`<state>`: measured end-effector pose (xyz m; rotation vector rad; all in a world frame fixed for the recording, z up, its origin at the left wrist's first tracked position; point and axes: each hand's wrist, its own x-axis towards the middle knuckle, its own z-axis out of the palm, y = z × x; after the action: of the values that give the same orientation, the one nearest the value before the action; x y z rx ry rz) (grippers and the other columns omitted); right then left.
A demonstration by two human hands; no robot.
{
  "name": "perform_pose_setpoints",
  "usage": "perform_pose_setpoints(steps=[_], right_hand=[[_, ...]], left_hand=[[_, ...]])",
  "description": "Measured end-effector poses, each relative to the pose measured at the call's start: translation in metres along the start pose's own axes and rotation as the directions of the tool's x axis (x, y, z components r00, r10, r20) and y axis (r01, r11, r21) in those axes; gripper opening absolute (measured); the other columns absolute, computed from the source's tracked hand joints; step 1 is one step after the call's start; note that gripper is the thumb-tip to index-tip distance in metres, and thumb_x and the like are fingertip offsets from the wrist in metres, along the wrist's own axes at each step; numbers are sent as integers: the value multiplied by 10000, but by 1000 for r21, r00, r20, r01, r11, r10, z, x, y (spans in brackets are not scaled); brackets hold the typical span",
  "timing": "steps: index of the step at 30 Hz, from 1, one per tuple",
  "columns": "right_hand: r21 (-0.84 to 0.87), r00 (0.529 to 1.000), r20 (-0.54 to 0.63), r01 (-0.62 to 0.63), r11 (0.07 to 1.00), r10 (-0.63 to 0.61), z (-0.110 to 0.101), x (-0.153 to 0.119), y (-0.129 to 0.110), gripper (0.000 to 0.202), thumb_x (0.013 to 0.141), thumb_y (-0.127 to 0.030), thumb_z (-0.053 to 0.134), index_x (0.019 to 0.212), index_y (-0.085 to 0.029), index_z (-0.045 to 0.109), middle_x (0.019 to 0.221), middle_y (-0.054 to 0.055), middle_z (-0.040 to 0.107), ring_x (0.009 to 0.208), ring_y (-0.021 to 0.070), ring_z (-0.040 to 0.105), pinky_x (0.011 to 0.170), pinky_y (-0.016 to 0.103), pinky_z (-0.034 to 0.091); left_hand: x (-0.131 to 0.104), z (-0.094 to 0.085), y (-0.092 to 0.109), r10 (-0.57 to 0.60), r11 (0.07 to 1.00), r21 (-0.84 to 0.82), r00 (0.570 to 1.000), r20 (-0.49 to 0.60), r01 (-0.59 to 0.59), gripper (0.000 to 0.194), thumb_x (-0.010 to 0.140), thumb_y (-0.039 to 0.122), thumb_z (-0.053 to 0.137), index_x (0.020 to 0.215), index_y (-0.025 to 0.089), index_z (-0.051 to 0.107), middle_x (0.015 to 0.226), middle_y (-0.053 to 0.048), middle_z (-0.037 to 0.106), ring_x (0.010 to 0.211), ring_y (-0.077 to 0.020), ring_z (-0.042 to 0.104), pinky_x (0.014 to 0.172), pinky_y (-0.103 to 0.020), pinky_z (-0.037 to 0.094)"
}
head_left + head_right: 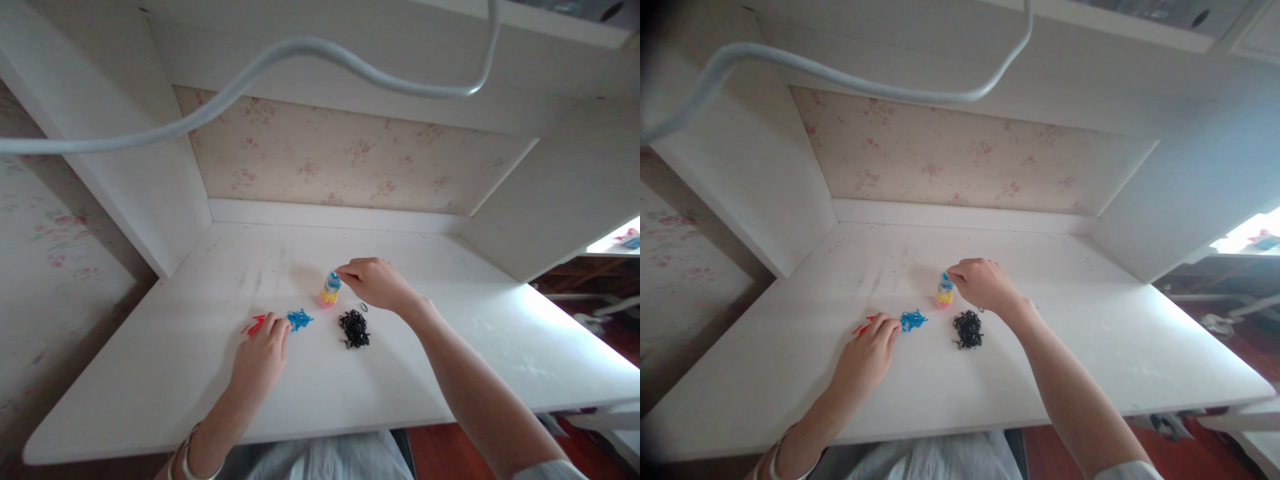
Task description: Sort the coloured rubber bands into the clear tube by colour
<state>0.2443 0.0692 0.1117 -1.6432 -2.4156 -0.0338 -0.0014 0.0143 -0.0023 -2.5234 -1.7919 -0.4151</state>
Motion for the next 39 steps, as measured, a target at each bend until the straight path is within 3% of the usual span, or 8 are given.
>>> perform_pose_setpoints(steps=[9, 23, 30, 36, 39], right_hand=[[23, 999, -30, -19, 1000, 19, 0, 1, 3, 378, 807, -153, 443, 990, -320, 729, 936, -26, 713, 820, 161, 634, 669, 248, 416], [148, 990, -135, -25, 989, 45, 4, -14, -1, 368, 797, -143, 426, 978, -273, 718, 976, -17, 714, 826, 162, 647, 697, 250, 450], [435, 938, -313, 6, 900, 146, 21, -45, -3, 332, 843, -157, 399, 952, -216, 708, 787, 14, 674, 654, 134, 592, 645, 245, 440], [676, 939, -238, -22, 737, 246, 61, -87, -19, 286, 866, -181, 430, 861, -211, 715, 741, 24, 658, 657, 151, 591, 616, 258, 440], [740, 938, -189, -58, 670, 290, 83, -105, -26, 289, 854, -162, 436, 839, -214, 719, 757, 26, 671, 680, 158, 606, 627, 261, 448]], left_hand=[[0, -1, 0, 10, 1000, -21, 999, -33, -11, 225, 958, 248, 365, 966, 237, 590, 966, -20, 626, 779, -142, 625, 601, -258, 429], [3, -2, 1, 13, 996, -89, 998, -62, -19, 248, 976, 281, 329, 985, 228, 572, 985, -18, 624, 836, -149, 627, 655, -251, 452], [24, -32, 11, 39, 911, -407, 996, -80, -68, 249, 973, 316, 331, 945, 228, 562, 981, -14, 599, 800, -116, 611, 734, -238, 488], [63, -64, 31, 80, 895, -412, 971, -226, -170, 246, 965, 345, 361, 954, 207, 565, 987, -29, 599, 831, -126, 604, 775, -248, 479], [85, -73, 41, 123, 904, -374, 965, -233, -206, 239, 963, 318, 368, 953, 200, 576, 1007, -31, 595, 852, -128, 603, 801, -249, 472]])
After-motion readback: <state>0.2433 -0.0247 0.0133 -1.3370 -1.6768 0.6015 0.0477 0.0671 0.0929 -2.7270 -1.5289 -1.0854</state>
